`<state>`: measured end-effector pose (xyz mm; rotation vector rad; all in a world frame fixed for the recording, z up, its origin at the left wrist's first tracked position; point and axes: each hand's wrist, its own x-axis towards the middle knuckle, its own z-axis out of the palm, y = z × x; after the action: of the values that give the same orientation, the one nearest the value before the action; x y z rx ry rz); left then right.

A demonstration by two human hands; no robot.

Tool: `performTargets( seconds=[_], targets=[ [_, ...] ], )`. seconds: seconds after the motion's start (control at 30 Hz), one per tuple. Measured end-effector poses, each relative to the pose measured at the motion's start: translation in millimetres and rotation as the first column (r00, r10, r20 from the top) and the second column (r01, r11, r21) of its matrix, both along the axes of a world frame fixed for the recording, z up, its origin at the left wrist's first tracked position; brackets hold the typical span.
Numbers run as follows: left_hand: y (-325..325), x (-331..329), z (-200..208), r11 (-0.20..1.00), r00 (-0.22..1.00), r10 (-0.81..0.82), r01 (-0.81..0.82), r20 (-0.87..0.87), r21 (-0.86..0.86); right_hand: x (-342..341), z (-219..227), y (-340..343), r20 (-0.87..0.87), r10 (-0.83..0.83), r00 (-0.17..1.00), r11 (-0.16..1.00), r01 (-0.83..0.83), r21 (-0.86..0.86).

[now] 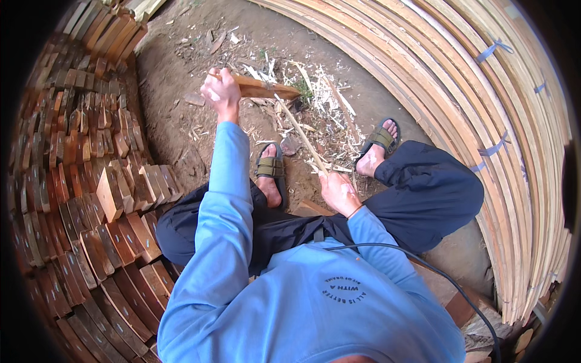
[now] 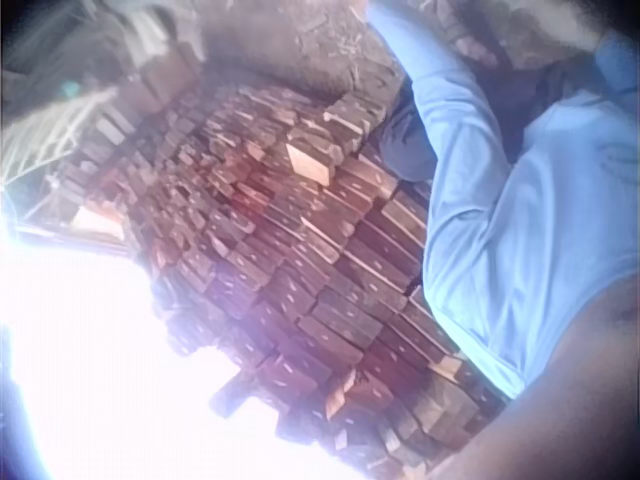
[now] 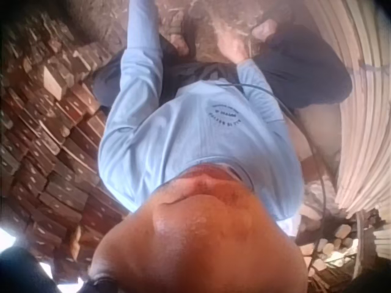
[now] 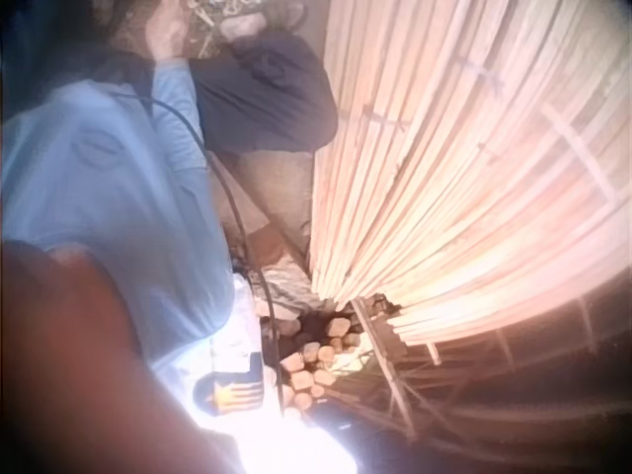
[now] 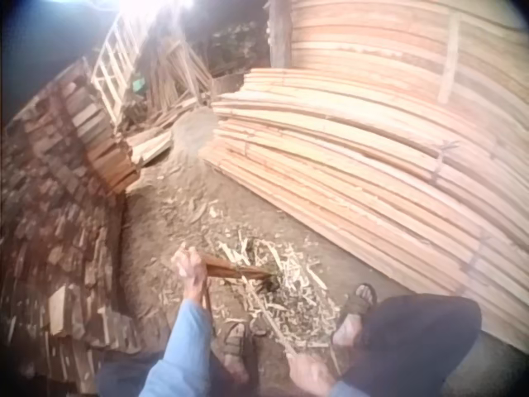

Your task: The person shaves a thin wooden stick using a small adze while sitting on a low block.

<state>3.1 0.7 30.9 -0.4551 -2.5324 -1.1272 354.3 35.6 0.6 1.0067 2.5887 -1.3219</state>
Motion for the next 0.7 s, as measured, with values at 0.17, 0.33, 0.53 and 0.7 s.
performTargets(
  seconds=[0.17,0.33,0.53,0.7],
  targets=[
    [0.9,-7.2,-3.2,0.999,0.998,0.004,-0.006,-0.064,-0.038,-15.3,60.8,19.6,-0.082,0.026,0.996,1.0,-0.026,-0.007],
    [-11.0,-4.8,-9.9,0.999,0.999,-0.04,0.04,-0.005,0.022,-21.1,100.6,20.1,-0.275,-0.175,0.945,0.983,0.151,-0.107],
    [1.7,-4.7,-6.1,0.997,0.991,-0.065,0.068,-0.118,0.029,-7.2,23.5,13.0,0.038,0.068,0.997,0.995,-0.066,-0.071],
    [-8.2,-0.5,-6.8,0.998,0.997,-0.066,0.065,-0.043,-0.02,-20.2,95.1,19.8,-0.197,-0.169,0.966,0.984,0.154,-0.087]
  ],
)
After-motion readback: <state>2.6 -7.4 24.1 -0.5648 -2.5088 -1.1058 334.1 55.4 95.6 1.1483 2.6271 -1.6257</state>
